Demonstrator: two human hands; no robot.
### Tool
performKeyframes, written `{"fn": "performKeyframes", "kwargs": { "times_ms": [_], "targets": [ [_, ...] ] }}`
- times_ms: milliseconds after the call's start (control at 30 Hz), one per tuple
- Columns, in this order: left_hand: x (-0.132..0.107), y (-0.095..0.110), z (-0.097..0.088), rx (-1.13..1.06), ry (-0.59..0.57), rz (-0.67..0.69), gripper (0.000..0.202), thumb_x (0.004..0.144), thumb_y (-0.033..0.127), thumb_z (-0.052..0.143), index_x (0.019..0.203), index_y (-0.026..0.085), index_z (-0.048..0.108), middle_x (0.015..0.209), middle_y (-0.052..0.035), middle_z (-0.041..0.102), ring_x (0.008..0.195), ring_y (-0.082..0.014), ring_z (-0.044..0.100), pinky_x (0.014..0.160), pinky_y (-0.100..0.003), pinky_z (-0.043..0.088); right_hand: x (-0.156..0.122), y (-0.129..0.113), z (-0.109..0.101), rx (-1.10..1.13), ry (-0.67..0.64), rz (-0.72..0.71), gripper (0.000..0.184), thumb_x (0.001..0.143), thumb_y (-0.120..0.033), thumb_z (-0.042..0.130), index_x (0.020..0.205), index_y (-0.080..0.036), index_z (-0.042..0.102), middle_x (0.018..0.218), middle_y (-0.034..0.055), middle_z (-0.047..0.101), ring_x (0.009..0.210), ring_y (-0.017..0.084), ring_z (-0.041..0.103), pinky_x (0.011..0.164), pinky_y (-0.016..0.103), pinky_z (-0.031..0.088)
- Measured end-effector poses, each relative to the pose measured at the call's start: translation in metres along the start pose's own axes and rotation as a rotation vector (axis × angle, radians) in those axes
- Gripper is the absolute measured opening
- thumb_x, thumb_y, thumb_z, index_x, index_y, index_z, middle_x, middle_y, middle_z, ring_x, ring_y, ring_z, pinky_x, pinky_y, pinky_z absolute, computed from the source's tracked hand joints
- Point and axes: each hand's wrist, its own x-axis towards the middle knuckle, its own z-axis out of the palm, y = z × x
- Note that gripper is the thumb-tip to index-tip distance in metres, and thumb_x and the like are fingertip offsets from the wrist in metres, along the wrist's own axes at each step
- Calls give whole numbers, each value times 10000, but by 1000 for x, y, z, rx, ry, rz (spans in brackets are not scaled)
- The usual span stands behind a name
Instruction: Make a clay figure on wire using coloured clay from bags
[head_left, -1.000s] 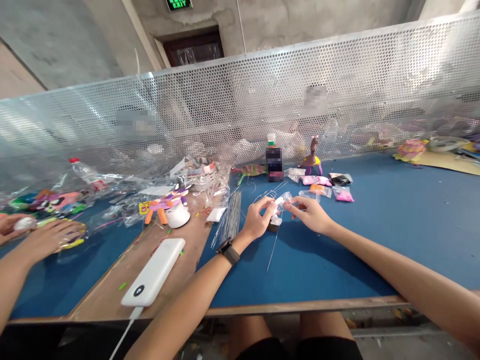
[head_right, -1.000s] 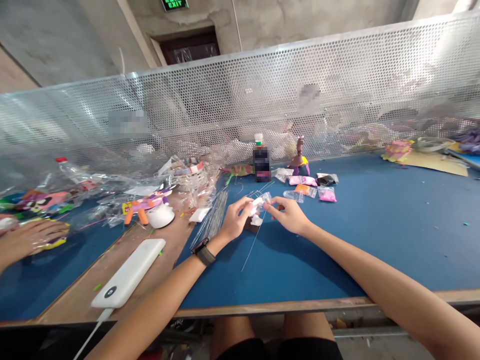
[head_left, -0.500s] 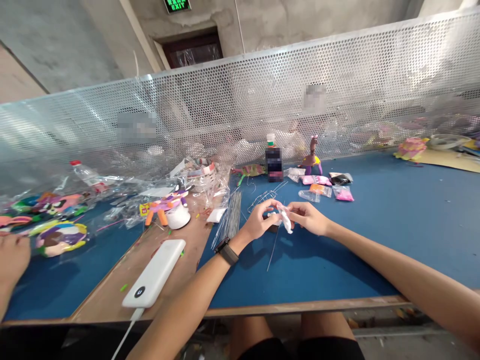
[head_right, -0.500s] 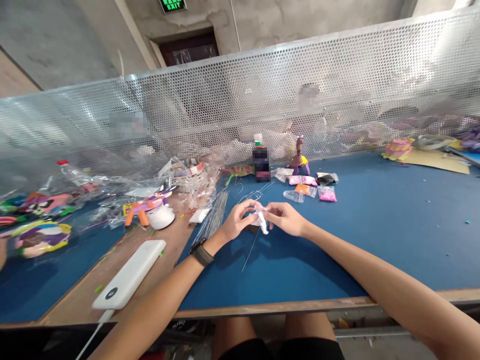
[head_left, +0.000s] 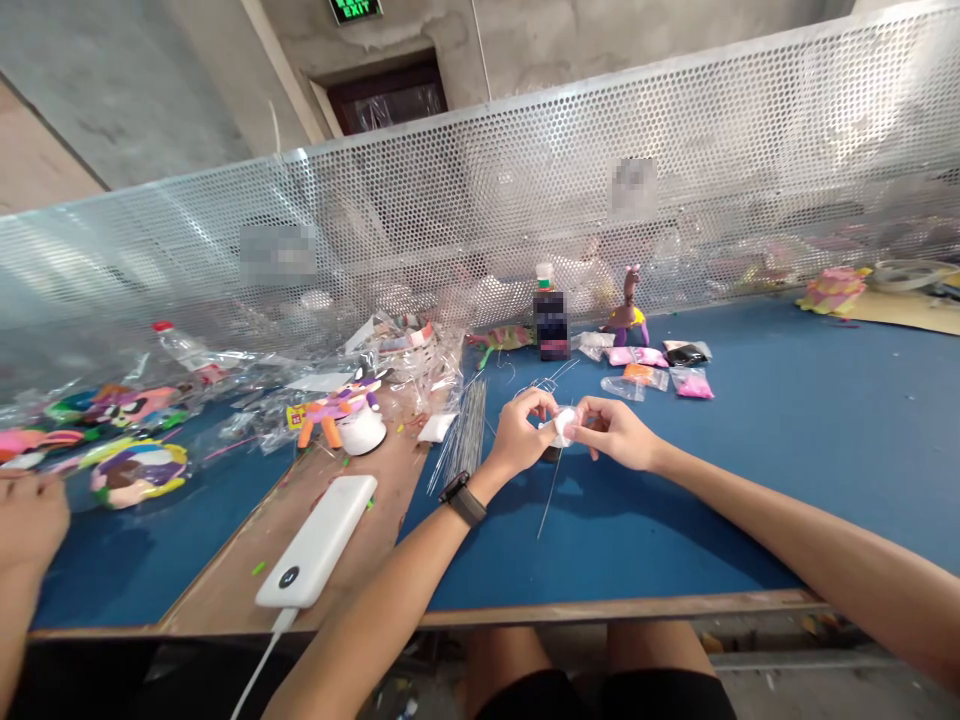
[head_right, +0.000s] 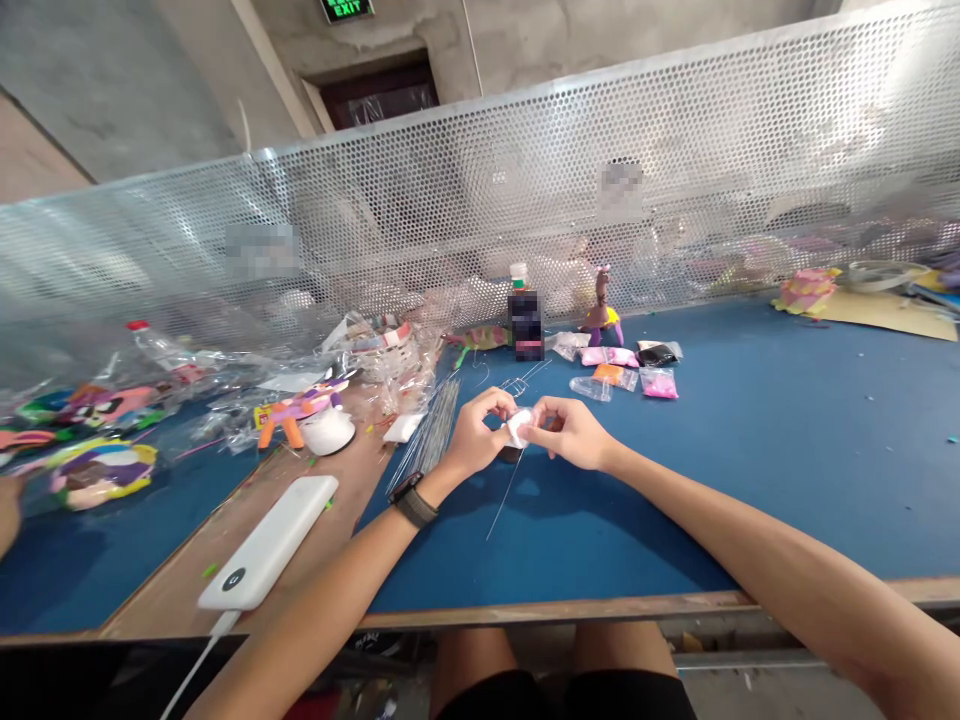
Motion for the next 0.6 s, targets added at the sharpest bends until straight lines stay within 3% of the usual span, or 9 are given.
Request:
{"fn": "performKeyframes", "kwargs": {
  "times_ms": [200,333,467,600],
  "targets": [
    [-1,13,-7,34,-129,156,14,821,181,622,834,185,628,955,-54,585,868,-185,584,847,-325,491,7,7,-8,-61,98,1,349,729,-462,789,679,-197,569,548,-50,531,452,89,464,432,228,376],
    [-1,20,-8,76,-175,156,17,837,190,625,820,186,623,929,-48,541,891,-197,573,864,-337,487,9,9,-6,-103,174,28,240,722,-351,709,613,-199,559,484,-54,497,434,89,436,429,226,316],
    [0,19,-6,81,-160,131,107,822,181,645,746,192,570,870,-23,520,819,-172,540,816,-319,465,7,6,-4,-19,56,39,228,728,-360,710,649,-200,569,483,-54,520,417,91,451,439,226,353],
    [2,15,-5,63,-49,69,171,798,170,656,690,197,526,805,1,489,763,-151,502,761,-296,437,3,0,-5,28,-16,-16,287,787,-451,740,803,-198,604,571,-46,581,439,101,496,445,228,390]
  ]
}}
